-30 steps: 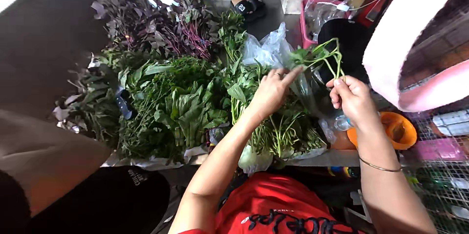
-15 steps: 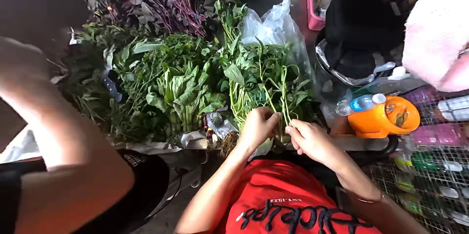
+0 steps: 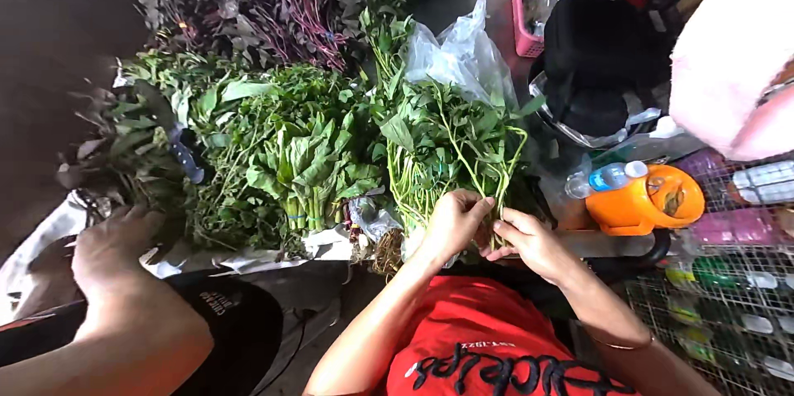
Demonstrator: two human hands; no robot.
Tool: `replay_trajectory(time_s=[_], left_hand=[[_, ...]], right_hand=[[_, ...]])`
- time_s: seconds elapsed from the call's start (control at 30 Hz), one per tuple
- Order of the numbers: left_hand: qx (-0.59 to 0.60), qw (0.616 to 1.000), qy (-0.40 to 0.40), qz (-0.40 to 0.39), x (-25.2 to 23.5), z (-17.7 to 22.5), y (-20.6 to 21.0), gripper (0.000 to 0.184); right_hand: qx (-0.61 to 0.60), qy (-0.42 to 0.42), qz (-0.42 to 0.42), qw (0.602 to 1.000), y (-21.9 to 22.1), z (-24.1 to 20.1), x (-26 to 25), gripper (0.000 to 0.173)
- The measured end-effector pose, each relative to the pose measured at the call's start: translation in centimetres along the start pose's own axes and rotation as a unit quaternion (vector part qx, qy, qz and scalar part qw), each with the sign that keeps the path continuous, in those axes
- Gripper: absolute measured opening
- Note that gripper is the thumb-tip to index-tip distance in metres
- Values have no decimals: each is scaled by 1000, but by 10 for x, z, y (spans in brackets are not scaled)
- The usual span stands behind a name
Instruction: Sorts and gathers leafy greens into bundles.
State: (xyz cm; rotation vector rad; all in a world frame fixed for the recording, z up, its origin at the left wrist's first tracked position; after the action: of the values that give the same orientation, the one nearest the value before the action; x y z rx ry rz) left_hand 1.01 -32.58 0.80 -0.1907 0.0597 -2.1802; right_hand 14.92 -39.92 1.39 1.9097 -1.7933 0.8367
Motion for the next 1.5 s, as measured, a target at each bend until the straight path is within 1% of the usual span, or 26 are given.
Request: replay_trajectory(time_s=[0.03, 0.13, 0.2, 0.27, 0.33, 0.4, 0.47, 0.53, 0.6, 0.63, 0.7, 0.77, 0.83, 0.9, 0.97, 1.0, 1.07, 1.1, 1.13, 1.17, 1.27, 1.37, 1.43, 1.5], left_hand=[[-10, 1000, -5, -5, -1, 1, -1, 27], [0, 1000, -22, -7, -6, 3, -4, 27], [40, 999, -31, -5, -10, 1, -5, 24], [81, 996, -41, -3, -10, 0, -6, 21], [105, 993, -45, -2, -7, 0, -6, 20], [127, 991, -42, -5, -6, 0, -5, 21], [158, 987, -42, 0, -5, 0, -3, 26], [178, 983, -38, 1, -5, -1, -1, 29], [185, 982, -32, -4, -5, -1, 0, 28], [187, 982, -31, -6, -6, -1, 0, 28], [197, 980, -31, -5, -5, 0, 0, 28], [208, 978, -33, 6, -5, 0, -1, 27], [212, 977, -33, 18, -5, 0, -2, 28], [207, 977, -36, 22, -5, -2, -1, 28], [201, 979, -38, 14, -5, -2, 0, 27], [200, 979, -38, 10, -5, -1, 2, 26], [204, 978, -42, 2, -4, 1, 4, 24], [207, 977, -42, 1, -4, 1, 6, 24], [206, 978, -44, -3, -3, 0, 7, 22], [203, 978, -44, -5, -3, 0, 9, 22], [182, 983, -31, -14, -1, -5, 12, 23], [160, 987, -23, -17, -2, -7, 14, 23], [135, 991, 1, -19, -2, -5, 14, 24], [96, 995, 27, -31, 3, 1, 13, 26]], right_hand=[[7, 3, -4, 1000, -1, 1, 1, 26], [96, 9, 0, 995, -9, -5, 9, 27], [123, -39, 51, 990, -25, -13, 18, 35], [94, -112, 139, 979, -53, -23, 20, 34], [29, -173, 217, 960, -83, -40, 18, 28], [-31, -219, 257, 941, -101, -65, 16, 29], [-67, -273, 251, 926, -111, -90, 11, 32], [-90, -328, 228, 912, -110, -108, 3, 34], [-108, -345, 194, 912, -97, -119, -1, 34], [-115, -329, 177, 920, -85, -120, 0, 35], [-123, -246, 143, 951, -56, -103, -1, 36], [-111, -145, 90, 979, -30, -68, -3, 38], [-91, -62, 45, 993, -14, -36, -1, 40], [-76, -19, 31, 996, -9, -18, 2, 42], [-27, -9, 40, 999, -8, -12, 4, 44], [27, -2, 57, 998, -8, -11, 6, 44], [158, 36, 91, 983, -7, -13, 12, 45], [191, 54, 96, 975, -6, -12, 14, 46], [192, 68, 90, 975, -6, -12, 15, 45], [166, 79, 75, 980, -6, -10, 17, 45], [34, 90, 25, 995, -4, -5, 17, 42], [-79, 87, -4, 993, 2, -2, 16, 39], [-102, 65, -5, 993, 7, 0, 14, 32], [-82, 47, 6, 996, 9, 0, 14, 25]])
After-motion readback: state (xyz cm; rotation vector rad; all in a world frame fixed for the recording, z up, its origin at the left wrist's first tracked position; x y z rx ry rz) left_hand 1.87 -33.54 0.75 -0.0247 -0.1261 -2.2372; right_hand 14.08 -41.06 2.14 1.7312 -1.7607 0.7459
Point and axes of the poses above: each hand's wrist, its own x-axis away from the middle knuckle, its own y-axis out of the palm, z = x × y, the point moved 3 cm from there along -x, towards the middle knuckle, and after that the axes turned 12 degrees about y, right-handed, at the moved point
